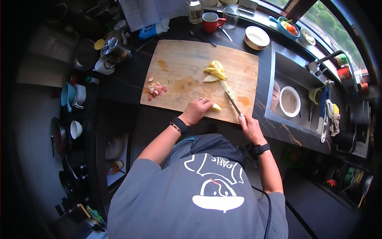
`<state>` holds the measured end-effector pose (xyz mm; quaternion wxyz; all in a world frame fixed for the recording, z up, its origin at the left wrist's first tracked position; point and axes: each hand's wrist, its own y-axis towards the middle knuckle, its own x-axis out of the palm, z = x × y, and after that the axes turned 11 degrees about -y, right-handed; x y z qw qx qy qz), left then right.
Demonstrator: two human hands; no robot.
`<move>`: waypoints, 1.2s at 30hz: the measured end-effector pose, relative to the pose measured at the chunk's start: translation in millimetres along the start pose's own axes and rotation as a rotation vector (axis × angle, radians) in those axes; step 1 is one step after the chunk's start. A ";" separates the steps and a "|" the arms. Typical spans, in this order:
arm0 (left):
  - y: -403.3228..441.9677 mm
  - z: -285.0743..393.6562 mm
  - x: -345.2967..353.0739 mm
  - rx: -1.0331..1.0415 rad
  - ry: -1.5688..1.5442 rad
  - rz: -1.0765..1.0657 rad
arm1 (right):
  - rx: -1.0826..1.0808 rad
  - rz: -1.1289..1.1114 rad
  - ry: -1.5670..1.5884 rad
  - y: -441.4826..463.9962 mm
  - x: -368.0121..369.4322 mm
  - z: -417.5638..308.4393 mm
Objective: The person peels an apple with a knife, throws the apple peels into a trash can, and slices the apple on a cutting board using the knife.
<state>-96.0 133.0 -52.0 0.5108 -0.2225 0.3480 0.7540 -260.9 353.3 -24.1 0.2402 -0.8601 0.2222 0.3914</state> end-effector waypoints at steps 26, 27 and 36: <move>-13.2 8.5 17.8 0.091 0.049 0.115 | -0.105 -0.121 -0.114 -7.4 -6.0 -19.2; -9.9 8.8 17.6 0.089 0.071 0.121 | -0.106 -0.108 -0.109 -7.0 -4.2 -17.2; 51.6 -7.1 3.7 -0.136 0.257 0.074 | -0.034 0.023 -0.004 -7.4 -8.1 -7.4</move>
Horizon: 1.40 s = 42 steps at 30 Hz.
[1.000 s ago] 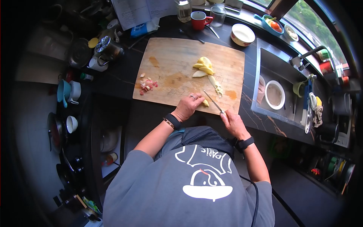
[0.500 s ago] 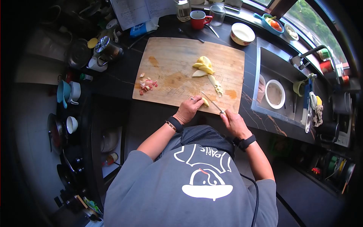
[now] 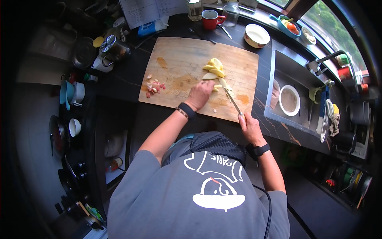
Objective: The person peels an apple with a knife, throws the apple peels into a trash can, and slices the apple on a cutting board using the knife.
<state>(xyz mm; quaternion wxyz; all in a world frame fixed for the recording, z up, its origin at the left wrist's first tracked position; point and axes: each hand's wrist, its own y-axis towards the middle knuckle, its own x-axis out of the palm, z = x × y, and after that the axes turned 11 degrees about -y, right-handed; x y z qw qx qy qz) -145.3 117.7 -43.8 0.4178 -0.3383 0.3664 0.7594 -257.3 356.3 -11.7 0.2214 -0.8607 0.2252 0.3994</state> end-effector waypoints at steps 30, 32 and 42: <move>-58.5 8.9 11.0 0.343 -0.140 0.027 | -0.084 -0.131 -0.055 0.3 -1.4 4.9; -60.3 10.7 12.1 0.338 -0.141 0.047 | -0.071 -0.122 -0.055 -1.6 0.7 4.9; -57.0 21.0 12.6 0.266 -0.157 0.055 | -0.114 -0.112 -0.242 -6.3 21.4 8.2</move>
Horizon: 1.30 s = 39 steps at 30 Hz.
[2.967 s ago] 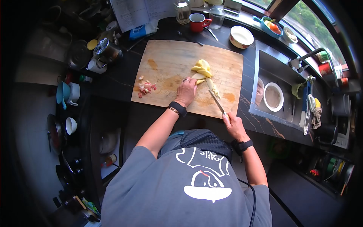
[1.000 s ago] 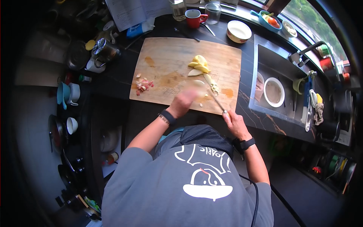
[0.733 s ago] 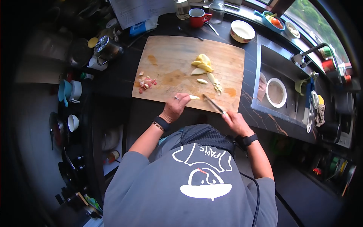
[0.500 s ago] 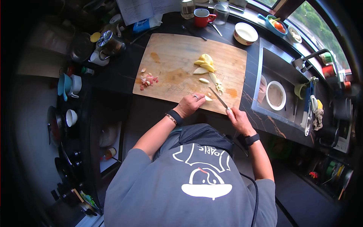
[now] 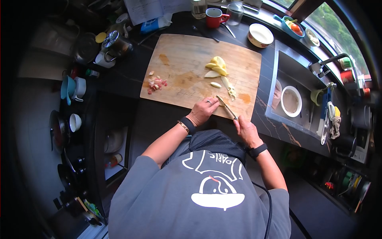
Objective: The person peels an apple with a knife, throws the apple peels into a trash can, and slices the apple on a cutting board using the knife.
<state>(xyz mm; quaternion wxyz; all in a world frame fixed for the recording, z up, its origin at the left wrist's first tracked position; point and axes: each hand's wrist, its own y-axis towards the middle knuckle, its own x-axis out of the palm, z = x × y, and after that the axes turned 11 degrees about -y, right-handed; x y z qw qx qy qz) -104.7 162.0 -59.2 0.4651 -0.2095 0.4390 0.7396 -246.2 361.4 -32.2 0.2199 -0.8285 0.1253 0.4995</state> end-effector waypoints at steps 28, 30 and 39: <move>-5.4 3.2 5.4 -0.052 0.000 0.061 | -0.126 0.032 -0.130 14.5 0.1 -8.5; -4.6 4.9 4.5 -0.066 0.019 0.049 | -0.124 0.047 -0.126 11.0 4.1 -4.9; -6.7 2.0 4.0 -0.053 0.014 0.046 | -0.119 -0.019 -0.066 -47.3 -16.3 30.7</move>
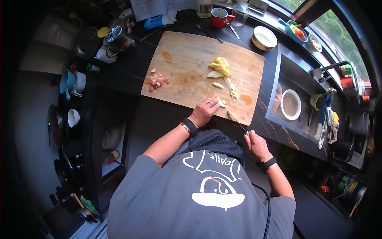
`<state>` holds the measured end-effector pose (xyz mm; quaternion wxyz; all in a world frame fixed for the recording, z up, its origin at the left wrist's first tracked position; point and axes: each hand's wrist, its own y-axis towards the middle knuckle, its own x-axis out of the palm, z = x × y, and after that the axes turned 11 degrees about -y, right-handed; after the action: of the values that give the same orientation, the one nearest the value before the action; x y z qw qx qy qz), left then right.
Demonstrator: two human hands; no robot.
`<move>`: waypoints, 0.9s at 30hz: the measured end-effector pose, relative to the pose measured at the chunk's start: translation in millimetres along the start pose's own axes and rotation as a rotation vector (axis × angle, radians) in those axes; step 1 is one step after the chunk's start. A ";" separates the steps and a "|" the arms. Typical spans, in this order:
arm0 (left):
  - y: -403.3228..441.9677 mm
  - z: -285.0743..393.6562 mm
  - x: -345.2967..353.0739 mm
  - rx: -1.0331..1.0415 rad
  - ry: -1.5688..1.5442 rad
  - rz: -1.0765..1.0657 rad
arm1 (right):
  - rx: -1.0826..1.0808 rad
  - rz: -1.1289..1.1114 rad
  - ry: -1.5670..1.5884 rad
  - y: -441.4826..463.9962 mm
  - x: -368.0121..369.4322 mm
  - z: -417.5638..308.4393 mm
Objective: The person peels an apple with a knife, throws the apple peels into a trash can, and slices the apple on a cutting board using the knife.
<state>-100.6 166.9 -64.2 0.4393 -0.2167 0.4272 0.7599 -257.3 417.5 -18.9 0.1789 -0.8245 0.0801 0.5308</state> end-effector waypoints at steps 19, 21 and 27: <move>-4.3 -2.4 2.6 0.002 -0.029 0.021 | -0.030 0.096 -0.036 55.2 26.4 -22.3; -5.2 -3.5 2.6 0.000 -0.038 0.016 | -0.023 0.071 -0.032 34.7 22.8 -11.6; -9.5 -7.0 2.3 0.010 -0.061 0.031 | 0.022 -0.014 -0.026 -24.3 2.4 5.9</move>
<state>-94.0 164.5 -73.9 0.4415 -0.1848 0.4207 0.7707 -253.4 442.3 -18.2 0.1929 -0.8160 0.0778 0.5393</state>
